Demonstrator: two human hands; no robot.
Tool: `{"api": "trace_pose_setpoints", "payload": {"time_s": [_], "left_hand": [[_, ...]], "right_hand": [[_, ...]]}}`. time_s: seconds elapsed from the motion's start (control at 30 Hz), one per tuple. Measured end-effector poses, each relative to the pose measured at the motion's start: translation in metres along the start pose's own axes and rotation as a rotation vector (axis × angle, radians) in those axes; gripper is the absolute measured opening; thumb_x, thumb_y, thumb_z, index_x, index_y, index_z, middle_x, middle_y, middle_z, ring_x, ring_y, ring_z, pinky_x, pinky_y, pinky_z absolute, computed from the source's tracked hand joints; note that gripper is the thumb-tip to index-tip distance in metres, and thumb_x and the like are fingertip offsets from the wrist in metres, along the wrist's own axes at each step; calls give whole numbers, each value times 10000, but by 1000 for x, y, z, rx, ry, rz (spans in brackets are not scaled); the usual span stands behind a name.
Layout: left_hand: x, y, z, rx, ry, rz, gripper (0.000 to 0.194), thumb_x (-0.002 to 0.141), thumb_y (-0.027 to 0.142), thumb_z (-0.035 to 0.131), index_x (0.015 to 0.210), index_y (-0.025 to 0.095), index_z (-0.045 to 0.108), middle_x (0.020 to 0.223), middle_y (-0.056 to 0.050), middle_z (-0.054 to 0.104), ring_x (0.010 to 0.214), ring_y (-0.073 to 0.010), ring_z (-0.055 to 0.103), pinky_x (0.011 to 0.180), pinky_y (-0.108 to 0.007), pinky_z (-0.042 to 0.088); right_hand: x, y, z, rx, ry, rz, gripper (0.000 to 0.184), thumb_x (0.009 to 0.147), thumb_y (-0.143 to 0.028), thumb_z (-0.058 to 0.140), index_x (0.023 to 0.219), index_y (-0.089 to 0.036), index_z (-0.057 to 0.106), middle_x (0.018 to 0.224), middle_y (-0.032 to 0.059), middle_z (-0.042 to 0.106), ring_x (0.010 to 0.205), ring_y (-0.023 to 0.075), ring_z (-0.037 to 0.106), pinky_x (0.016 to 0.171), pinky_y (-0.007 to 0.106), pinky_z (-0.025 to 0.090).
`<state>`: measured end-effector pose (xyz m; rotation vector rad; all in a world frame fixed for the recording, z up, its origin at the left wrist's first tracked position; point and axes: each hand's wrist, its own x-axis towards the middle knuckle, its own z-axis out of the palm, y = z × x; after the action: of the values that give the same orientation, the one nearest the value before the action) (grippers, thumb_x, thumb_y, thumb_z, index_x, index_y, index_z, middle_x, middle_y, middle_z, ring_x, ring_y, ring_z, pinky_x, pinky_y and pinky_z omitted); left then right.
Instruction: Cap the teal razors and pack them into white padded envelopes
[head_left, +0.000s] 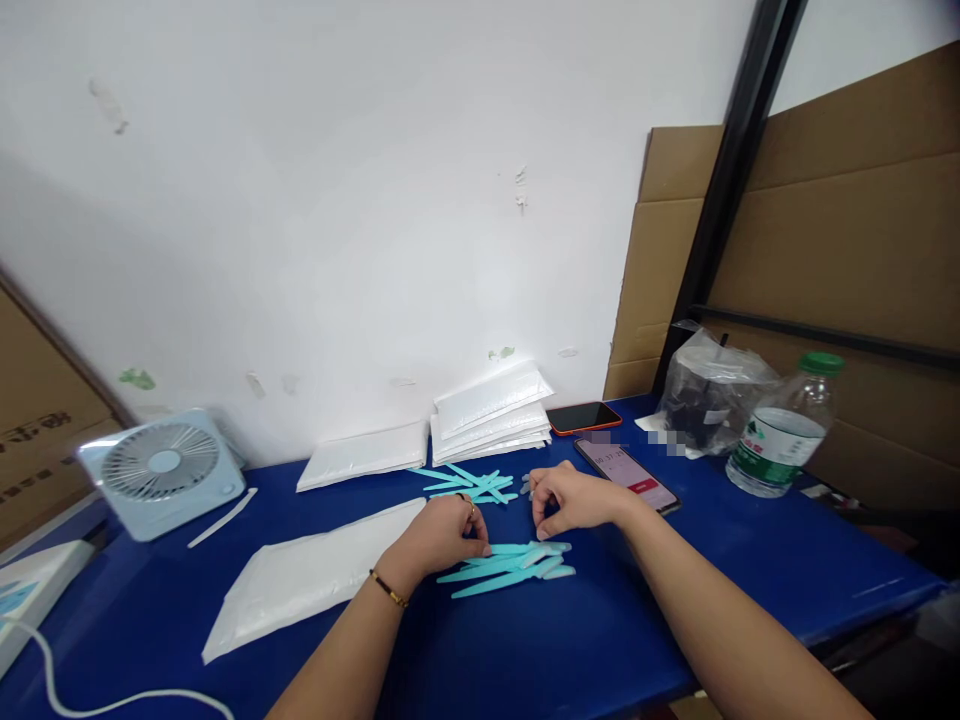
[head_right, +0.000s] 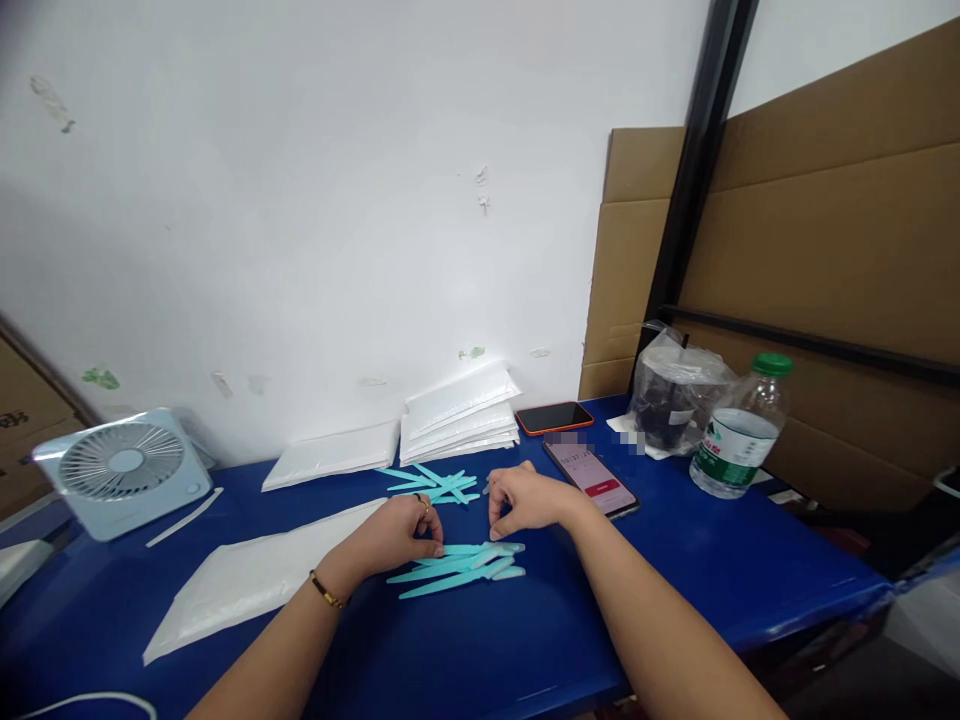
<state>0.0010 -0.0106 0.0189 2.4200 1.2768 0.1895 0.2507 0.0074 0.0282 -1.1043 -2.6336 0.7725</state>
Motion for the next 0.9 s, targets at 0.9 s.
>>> {"api": "trace_pose_setpoints", "payload": {"time_s": [0.9], "left_hand": [[1,8,2,17,75,-40,287,658,483,642,797,236,685,782,-1,601,699,-139,521,587,-227,345]], "right_hand": [[-1,3,4,-108,15,64,119,578,-297,742,629,-205,687,843,7,577,843,197,526,828,337,267]]}}
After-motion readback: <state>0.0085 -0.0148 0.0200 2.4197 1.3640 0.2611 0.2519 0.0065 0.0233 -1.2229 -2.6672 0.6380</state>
